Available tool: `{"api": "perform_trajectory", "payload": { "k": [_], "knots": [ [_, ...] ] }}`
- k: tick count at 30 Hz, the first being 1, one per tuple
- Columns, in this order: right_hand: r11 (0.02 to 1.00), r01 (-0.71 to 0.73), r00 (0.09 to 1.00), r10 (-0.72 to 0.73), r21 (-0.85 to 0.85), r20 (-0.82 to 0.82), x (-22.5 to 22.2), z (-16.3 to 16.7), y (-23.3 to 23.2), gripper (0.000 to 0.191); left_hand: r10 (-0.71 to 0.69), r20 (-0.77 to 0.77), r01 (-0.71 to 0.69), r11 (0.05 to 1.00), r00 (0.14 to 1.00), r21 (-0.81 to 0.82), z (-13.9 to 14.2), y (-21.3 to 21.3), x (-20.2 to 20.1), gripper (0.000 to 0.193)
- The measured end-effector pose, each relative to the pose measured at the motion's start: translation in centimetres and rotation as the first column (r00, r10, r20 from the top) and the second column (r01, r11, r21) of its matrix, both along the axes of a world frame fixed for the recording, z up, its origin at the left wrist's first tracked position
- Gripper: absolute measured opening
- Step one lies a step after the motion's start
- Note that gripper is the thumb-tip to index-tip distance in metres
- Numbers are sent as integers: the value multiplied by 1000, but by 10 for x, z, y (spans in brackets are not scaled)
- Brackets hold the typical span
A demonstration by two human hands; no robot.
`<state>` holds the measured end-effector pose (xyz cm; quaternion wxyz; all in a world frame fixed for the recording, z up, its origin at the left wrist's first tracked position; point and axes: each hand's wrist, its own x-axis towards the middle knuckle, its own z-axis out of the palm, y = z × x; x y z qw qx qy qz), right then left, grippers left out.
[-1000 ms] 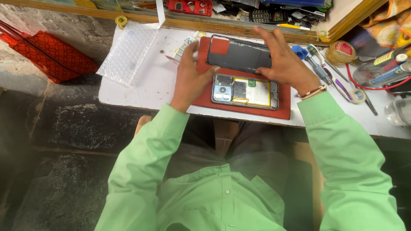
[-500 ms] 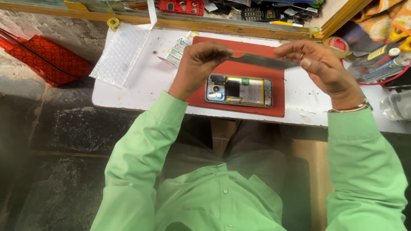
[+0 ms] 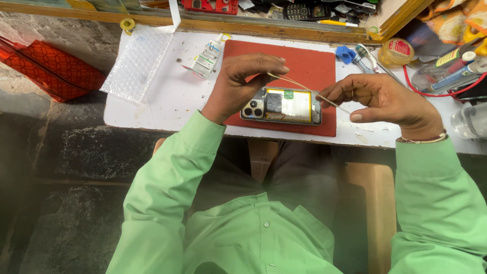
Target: The person applies adhesive to a smartphone back cover, places a SIM card tray, and assembles the phone. They then secure the device with multiple rubber bands and inspect the assembled unit.
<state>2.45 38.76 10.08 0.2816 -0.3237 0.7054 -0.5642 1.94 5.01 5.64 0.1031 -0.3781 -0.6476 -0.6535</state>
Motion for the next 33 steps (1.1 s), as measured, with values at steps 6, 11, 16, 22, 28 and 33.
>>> {"api": "perform_trajectory", "payload": {
  "k": [6, 11, 16, 22, 28, 33],
  "knots": [
    [923, 356, 699, -159, 147, -697, 14, -16, -23, 66, 162, -89, -180, 952, 983, -249, -2, -36, 20, 69],
    [918, 352, 667, -111, 180, -737, 20, -34, -46, 60, 283, 35, -259, 915, 959, -309, -31, -52, 38, 71],
    [893, 362, 731, -94, 268, -676, 17, -39, -51, 57, 282, 146, -209, 899, 948, -385, -47, -49, 49, 78],
    [894, 352, 734, -80, 276, -675, 18, -42, -52, 58, 310, 79, -246, 865, 948, -438, -45, -46, 45, 87],
    [890, 355, 754, -92, 286, -650, 17, -44, -52, 57, 323, 55, -256, 832, 945, -493, -46, -45, 42, 82],
    [895, 339, 762, -80, 291, -643, 15, -44, -51, 58, 329, 24, -267, 808, 944, -526, -46, -46, 40, 83]
  ]
}}
